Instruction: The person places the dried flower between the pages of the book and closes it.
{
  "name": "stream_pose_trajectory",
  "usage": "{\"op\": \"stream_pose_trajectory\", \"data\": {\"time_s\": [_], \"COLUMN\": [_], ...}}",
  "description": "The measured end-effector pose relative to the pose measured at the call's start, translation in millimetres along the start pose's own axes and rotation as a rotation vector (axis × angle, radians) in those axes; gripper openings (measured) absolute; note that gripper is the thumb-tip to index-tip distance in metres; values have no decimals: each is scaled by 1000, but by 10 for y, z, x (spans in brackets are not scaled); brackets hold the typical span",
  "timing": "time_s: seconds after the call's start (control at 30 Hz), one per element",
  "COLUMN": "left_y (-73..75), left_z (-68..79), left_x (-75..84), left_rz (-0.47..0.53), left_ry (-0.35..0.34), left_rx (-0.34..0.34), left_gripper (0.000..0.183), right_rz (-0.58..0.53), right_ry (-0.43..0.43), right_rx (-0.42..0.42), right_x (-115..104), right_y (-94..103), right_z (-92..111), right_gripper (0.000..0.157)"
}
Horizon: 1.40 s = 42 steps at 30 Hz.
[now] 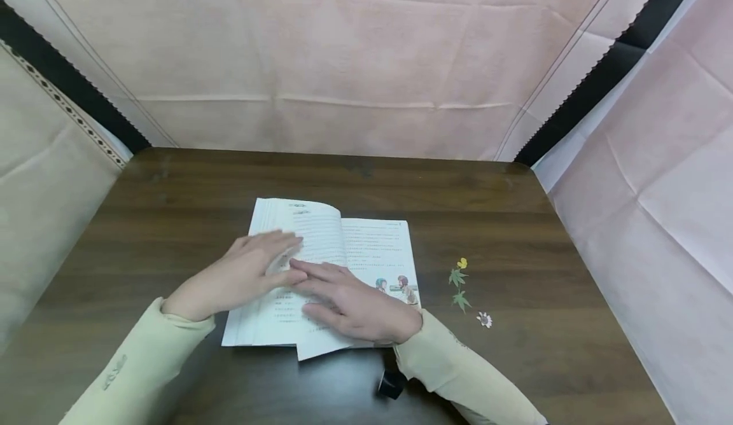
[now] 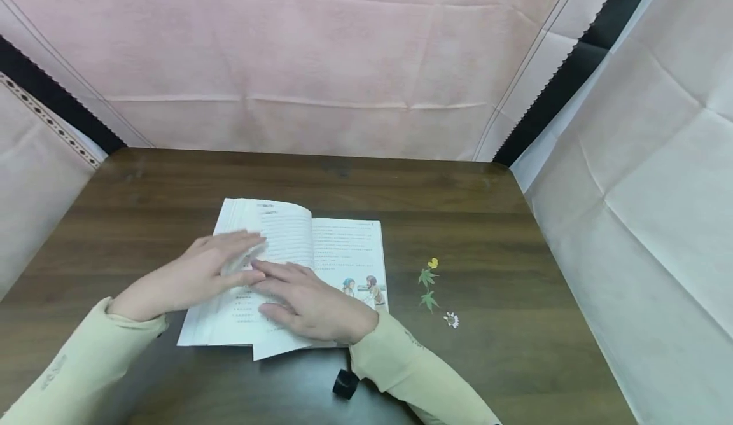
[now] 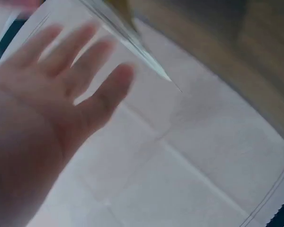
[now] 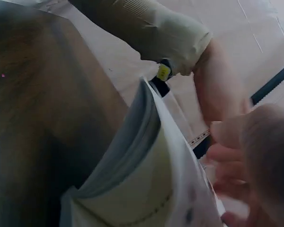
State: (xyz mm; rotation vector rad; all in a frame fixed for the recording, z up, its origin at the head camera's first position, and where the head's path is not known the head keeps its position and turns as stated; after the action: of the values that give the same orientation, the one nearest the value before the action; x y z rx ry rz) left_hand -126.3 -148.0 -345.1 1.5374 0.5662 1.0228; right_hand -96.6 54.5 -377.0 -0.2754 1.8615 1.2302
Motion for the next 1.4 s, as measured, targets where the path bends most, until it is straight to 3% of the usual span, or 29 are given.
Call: {"op": "stream_pose_trajectory", "data": {"time_s": [0.1, 0.2, 0.3, 0.4, 0.53, 0.73, 0.87, 1.1, 1.27, 1.4], "left_y": [-139, -218, -283, -363, -451, -609, -676, -735, -737, -673], "left_z": [13, 24, 23, 12, 3, -37, -58, -77, -65, -55], "left_x": [-39, -113, -190, -257, -326, -342, -311, -301, -284, -265], "left_rz": [-64, -100, -115, -123, -108, -129, -168, -148, -139, -85], "left_ry": [27, 84, 131, 167, 208, 134, 102, 131, 146, 137], "left_rx": [-83, -108, -131, -157, -155, -94, -129, -134, -120, -108], "left_gripper": [79, 85, 91, 94, 96, 90, 82, 104, 110, 112], "right_rz": [-40, 54, 172, 214, 219, 295, 314, 248, 128, 165], "right_ry": [-31, -136, -307, -487, -617, -690, -719, -677, -673, -694], "right_rx": [93, 174, 183, 150, 153, 140, 134, 147, 256, 392], "right_x": [51, 174, 363, 563, 751, 824, 837, 887, 861, 846], "right_y": [68, 191, 300, 371, 417, 456, 460, 431, 579, 911], "right_z": [64, 166, 323, 530, 730, 824, 864, 891, 993, 1282], "right_gripper": [40, 42, 61, 83, 100, 101, 100, 102, 102, 92]}}
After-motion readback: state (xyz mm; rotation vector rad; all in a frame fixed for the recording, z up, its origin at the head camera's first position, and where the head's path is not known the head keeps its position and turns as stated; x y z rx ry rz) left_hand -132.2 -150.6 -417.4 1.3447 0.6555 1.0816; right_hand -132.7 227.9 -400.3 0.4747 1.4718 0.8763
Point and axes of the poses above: each hand's wrist, its own z-axis away from the middle knuckle, its own y-axis out of the back of the hand, x = y × z, the point moved 3 cm from there along -z, towards the middle knuckle, and after that the axes turned 13 degrees about -z, right-handed, at the moved point
